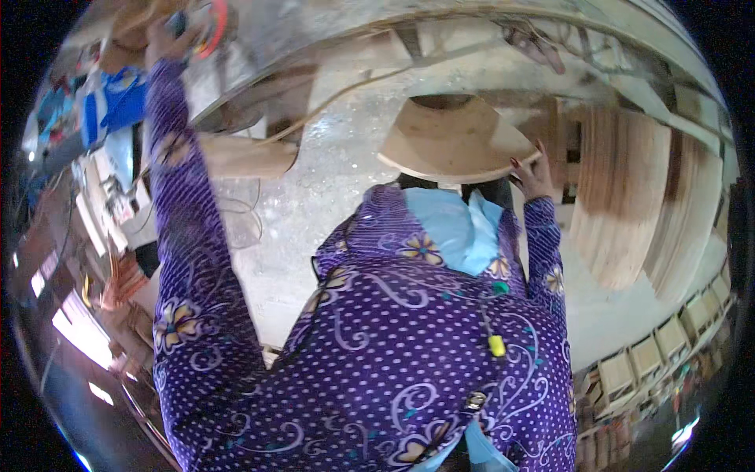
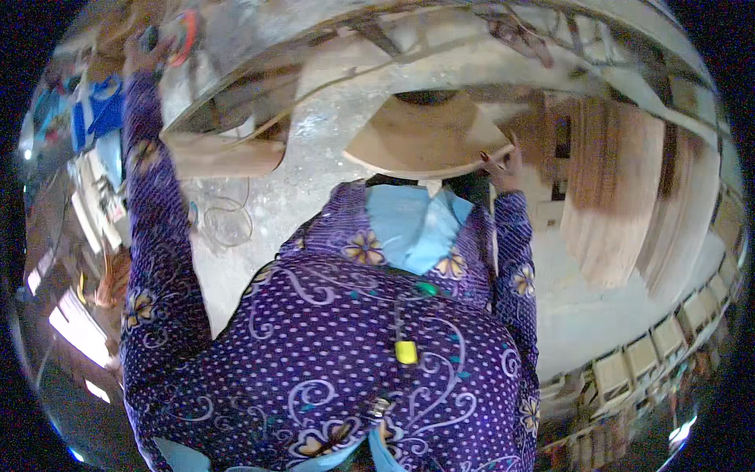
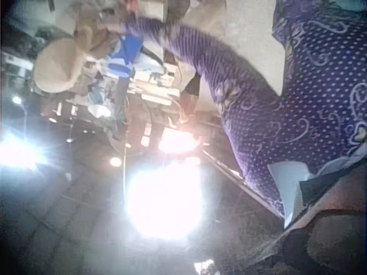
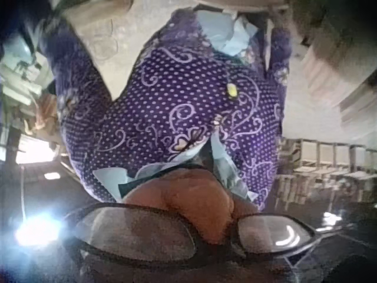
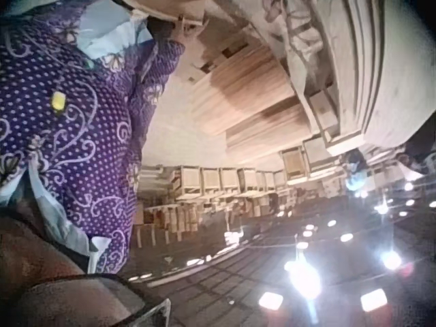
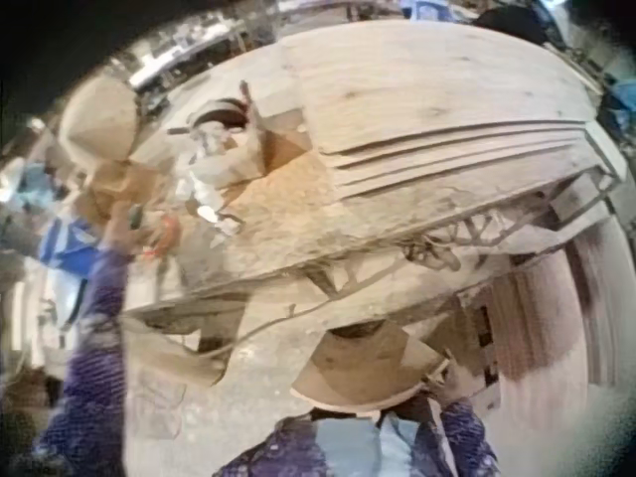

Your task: Applying glue and sanding curved wooden components in a workshop.

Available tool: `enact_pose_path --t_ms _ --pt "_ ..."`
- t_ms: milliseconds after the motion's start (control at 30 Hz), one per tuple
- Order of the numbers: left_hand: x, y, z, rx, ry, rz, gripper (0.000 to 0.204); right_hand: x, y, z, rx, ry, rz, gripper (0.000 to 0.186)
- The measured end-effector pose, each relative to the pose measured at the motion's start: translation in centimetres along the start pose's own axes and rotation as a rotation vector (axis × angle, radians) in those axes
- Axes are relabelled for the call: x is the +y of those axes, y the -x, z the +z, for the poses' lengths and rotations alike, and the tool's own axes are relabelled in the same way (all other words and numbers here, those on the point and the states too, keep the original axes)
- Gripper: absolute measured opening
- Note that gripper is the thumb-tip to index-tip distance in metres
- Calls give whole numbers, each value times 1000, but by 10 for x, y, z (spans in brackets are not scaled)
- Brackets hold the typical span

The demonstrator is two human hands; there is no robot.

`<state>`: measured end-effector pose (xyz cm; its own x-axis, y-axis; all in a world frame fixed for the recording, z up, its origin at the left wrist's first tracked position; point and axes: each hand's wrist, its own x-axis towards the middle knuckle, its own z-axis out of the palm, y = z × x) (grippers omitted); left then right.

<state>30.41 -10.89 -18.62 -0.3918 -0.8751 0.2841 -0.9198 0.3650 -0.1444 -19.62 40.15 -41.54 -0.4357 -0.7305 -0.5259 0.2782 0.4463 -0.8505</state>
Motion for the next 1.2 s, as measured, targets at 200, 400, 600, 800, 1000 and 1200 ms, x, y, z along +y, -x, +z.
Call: enact_pose_path --t_ms 200,400,600,800,1000,1200 --pt "149 104 -152 -424 1017 -139 69 -28 23 7 -22 -54 109 71" --pt "288 167 -111 -754 1061 287 70 -50 27 16 -49 -558 424 55" --pt "364 213 -17 -1060 1196 247 70 11 0 -4 -185 59 57 48" --pt "396 211 20 -1108 1224 90 77 -66 17 38 -36 -614 542 36" --pt "413 226 27 -1097 1196 211 70 2 -10 16 -181 -345 304 45" --pt "384 192 13 -1135 1101 256 70 12 -41 29 -275 380 -169 67"
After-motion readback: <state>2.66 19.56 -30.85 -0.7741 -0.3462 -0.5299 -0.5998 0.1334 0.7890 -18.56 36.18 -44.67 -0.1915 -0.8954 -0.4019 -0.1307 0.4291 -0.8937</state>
